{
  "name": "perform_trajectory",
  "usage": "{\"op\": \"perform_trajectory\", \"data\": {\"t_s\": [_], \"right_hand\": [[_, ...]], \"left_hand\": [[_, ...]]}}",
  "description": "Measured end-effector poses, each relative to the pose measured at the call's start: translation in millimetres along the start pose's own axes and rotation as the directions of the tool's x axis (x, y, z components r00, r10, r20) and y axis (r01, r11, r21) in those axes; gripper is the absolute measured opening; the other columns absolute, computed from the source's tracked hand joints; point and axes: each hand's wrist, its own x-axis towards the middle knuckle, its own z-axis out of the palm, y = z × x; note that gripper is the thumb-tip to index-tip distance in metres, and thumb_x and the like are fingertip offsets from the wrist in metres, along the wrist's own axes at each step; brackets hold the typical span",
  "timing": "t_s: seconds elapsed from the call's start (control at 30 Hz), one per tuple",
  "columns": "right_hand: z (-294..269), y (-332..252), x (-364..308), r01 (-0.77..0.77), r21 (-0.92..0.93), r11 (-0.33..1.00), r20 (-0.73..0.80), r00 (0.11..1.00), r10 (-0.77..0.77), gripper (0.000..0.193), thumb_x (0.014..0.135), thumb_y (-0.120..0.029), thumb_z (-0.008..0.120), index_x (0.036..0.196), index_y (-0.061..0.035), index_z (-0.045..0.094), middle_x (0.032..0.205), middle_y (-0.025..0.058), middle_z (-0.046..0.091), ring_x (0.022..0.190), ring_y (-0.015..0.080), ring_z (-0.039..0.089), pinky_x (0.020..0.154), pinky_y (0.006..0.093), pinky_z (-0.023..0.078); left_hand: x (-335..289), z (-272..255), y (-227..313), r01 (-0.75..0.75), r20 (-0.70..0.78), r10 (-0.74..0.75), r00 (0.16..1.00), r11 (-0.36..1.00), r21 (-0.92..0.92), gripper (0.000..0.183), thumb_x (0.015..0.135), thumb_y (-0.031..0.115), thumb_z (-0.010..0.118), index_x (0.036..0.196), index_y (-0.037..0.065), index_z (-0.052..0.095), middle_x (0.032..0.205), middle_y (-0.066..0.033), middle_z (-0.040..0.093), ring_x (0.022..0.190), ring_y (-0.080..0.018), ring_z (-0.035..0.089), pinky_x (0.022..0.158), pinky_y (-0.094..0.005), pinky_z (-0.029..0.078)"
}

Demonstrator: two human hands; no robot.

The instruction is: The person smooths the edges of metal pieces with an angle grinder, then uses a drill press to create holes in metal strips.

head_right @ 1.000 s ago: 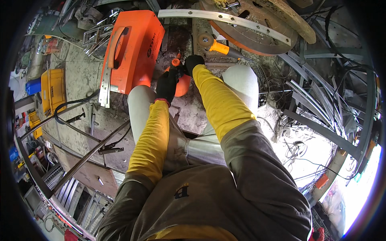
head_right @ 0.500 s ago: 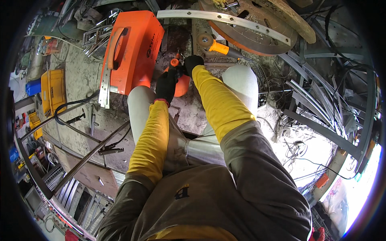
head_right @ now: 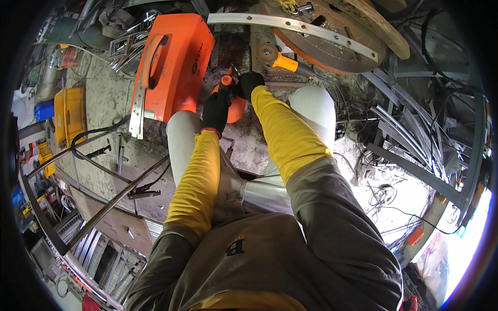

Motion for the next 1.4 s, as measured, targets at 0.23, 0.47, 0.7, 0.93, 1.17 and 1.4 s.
{"op": "perform_trajectory", "data": {"t_s": [0.23,0.47,0.7,0.93,1.17,1.4], "right_hand": [[8,-1,5,-0.096,0.050,0.994,-0.040,0.994,0.098,0.034,0.078,-0.044,0.078,0.087,-0.0122,0.081,0.089,0.0185,0.077,0.089,0.0393,0.075,0.082,0.0499,0.060],[5,-1,1,-0.081,0.026,0.996,-0.090,0.992,0.084,0.024,0.069,-0.034,0.087,0.081,-0.0154,0.080,0.088,0.0149,0.076,0.090,0.0377,0.075,0.081,0.0497,0.060],[3,-2,-2,-0.042,-0.021,0.999,-0.084,0.996,0.040,0.023,0.068,-0.032,0.088,0.082,-0.0149,0.080,0.090,0.0143,0.077,0.091,0.0365,0.075,0.083,0.0483,0.060],[6,3,0,-0.042,-0.131,0.991,-0.158,0.987,0.021,0.020,0.071,-0.027,0.086,0.086,-0.0148,0.079,0.097,0.0122,0.078,0.098,0.0366,0.074,0.085,0.0483,0.059],[9,-3,2,-0.066,-0.119,0.991,-0.158,0.986,0.047,0.018,0.075,-0.027,0.084,0.089,-0.0166,0.079,0.098,0.0101,0.077,0.100,0.0350,0.072,0.087,0.0463,0.058],[16,6,2,-0.075,-0.132,0.988,-0.179,0.983,0.050,0.019,0.074,-0.026,0.084,0.088,-0.0150,0.078,0.097,0.0110,0.077,0.098,0.0352,0.073,0.085,0.0467,0.058]], "left_hand": [[-1,1,-1,-0.072,-0.033,0.072,0.997,0.997,-0.008,0.060,0.103,0.053,0.060,0.088,-0.004,0.069,0.076,-0.0122,0.069,0.073,-0.0218,0.065,0.070,-0.0398,0.047],[1,4,-3,-0.039,-0.028,0.038,0.999,0.999,-0.026,0.063,0.103,0.056,0.059,0.090,-0.005,0.070,0.077,-0.0119,0.069,0.072,-0.0221,0.065,0.071,-0.0400,0.047],[-3,1,4,-0.051,-0.021,0.052,0.998,0.998,0.035,0.062,0.103,0.056,0.059,0.085,-0.002,0.068,0.075,-0.0131,0.068,0.072,-0.0236,0.064,0.071,-0.0406,0.047],[-7,0,13,-0.089,-0.023,0.090,0.996,0.995,0.052,0.063,0.103,0.057,0.058,0.081,-0.001,0.067,0.073,-0.0155,0.068,0.072,-0.0278,0.067,0.069,-0.0430,0.047],[-3,0,5,-0.099,-0.038,0.103,0.994,0.991,0.085,0.063,0.103,0.057,0.056,0.083,-0.001,0.068,0.074,-0.0157,0.068,0.073,-0.0289,0.067,0.070,-0.0431,0.047],[-4,3,3,-0.172,0.003,0.173,0.985,0.973,0.152,0.052,0.104,0.050,0.053,0.094,0.002,0.070,0.089,-0.0220,0.069,0.088,-0.0390,0.067,0.077,-0.0490,0.049]]}}
